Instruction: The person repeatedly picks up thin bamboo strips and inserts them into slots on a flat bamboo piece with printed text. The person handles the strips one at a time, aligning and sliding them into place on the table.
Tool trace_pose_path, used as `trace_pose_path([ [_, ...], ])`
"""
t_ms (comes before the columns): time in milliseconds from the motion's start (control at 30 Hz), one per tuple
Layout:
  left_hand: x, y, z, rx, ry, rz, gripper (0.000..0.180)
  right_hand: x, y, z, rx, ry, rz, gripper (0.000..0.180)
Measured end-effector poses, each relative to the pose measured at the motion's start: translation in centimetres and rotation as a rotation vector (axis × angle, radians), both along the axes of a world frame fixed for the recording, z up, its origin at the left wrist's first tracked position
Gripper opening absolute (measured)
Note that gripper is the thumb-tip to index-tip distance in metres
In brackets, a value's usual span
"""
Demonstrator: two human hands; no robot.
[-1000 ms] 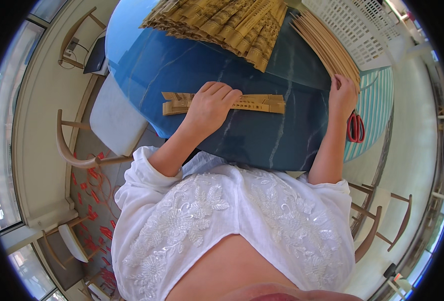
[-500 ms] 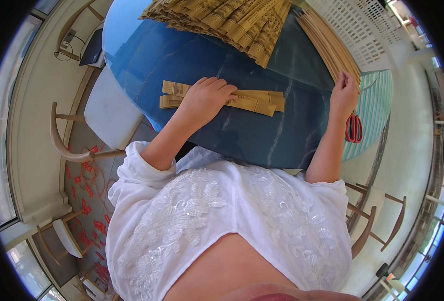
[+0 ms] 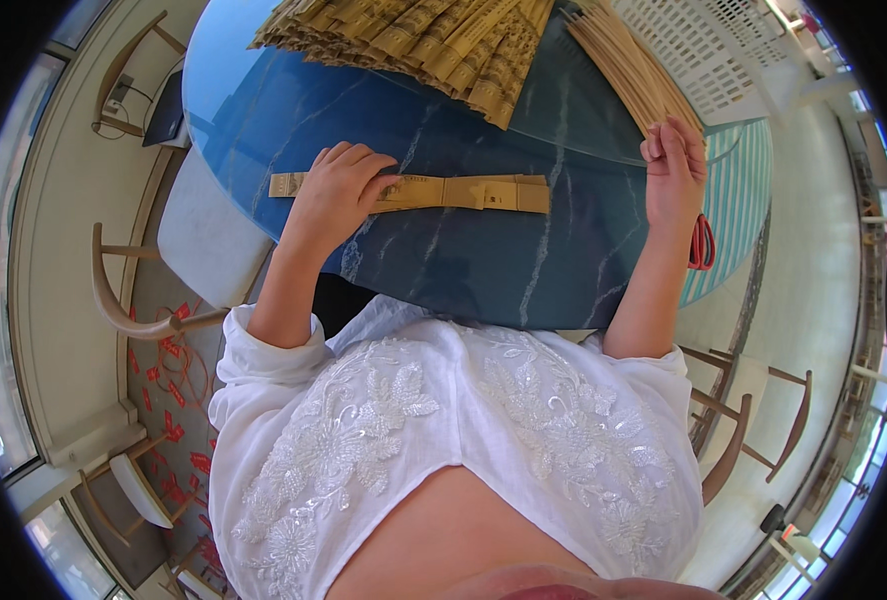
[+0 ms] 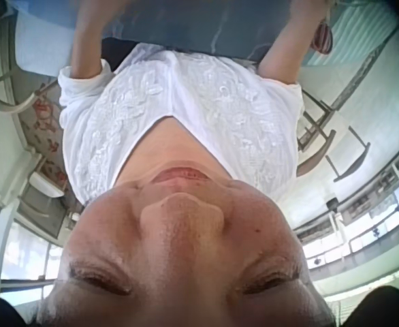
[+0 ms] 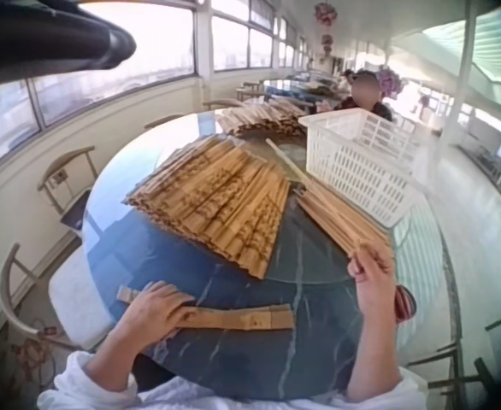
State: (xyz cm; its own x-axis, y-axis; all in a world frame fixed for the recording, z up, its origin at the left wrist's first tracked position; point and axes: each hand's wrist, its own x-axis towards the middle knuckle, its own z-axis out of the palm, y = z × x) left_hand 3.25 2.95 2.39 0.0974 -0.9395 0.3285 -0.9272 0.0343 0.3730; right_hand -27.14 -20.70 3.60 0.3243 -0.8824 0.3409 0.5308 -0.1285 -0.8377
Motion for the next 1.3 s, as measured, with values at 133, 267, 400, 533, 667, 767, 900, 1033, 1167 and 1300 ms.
trace_pose_path([
  [133, -0.9, -0.3, 0.2, -0.076, -0.006, -0.06, 0.019, -0.3, 0.4, 0.6, 0.109, -0.186, 0.126, 0.023],
  [267, -3.4, -1.7, -0.3, -0.097, 0.078, -0.252, 0.02, -0.7, -0.3, 0.4, 0.039, -0.293, 0.2, 0.026],
  [400, -4.4, -2.9, -0.9, -0.011, 0.139, -0.305, 0.019, -0.7, -0.5, 0.4, 0.101, -0.362, 0.174, 0.025],
  [533, -4.5, -3.5, -0.7, 0.025, 0.191, -0.314, 0.017, -0.4, -0.4, 0.1, 0.128, -0.185, -0.045, 0.026],
  [667, -4.1, -3.8, -0.9, 0.038, 0.234, -0.342, 0.015, 1.0, 0.7, 0.5, 0.117, -0.013, -0.224, 0.027],
  [767, -4.1, -3.9, -0.9, 0.047, 0.243, -0.348, 0.014, 1.2, 0.8, 0.3, 0.071, 0.066, -0.249, 0.027],
  [900, -4.2, -4.0, -1.0, 0.055, 0.244, -0.352, 0.012, 1.4, 0.9, 0.2, 0.081, 0.093, -0.252, 0.028],
  [1033, -4.3, -4.2, -1.1, 0.069, 0.26, -0.349, 0.01, 1.5, 0.9, 0.2, 0.071, 0.114, -0.256, 0.028],
  [1167, -4.3, -4.3, -1.2, 0.056, 0.262, -0.351, 0.01, 1.5, 0.8, 0.0, 0.056, 0.126, -0.252, 0.028],
  [1300, -4.4, -4.3, -1.5, 0.043, 0.257, -0.344, 0.01, 1.5, 0.8, -0.2, 0.089, 0.147, -0.261, 0.028],
])
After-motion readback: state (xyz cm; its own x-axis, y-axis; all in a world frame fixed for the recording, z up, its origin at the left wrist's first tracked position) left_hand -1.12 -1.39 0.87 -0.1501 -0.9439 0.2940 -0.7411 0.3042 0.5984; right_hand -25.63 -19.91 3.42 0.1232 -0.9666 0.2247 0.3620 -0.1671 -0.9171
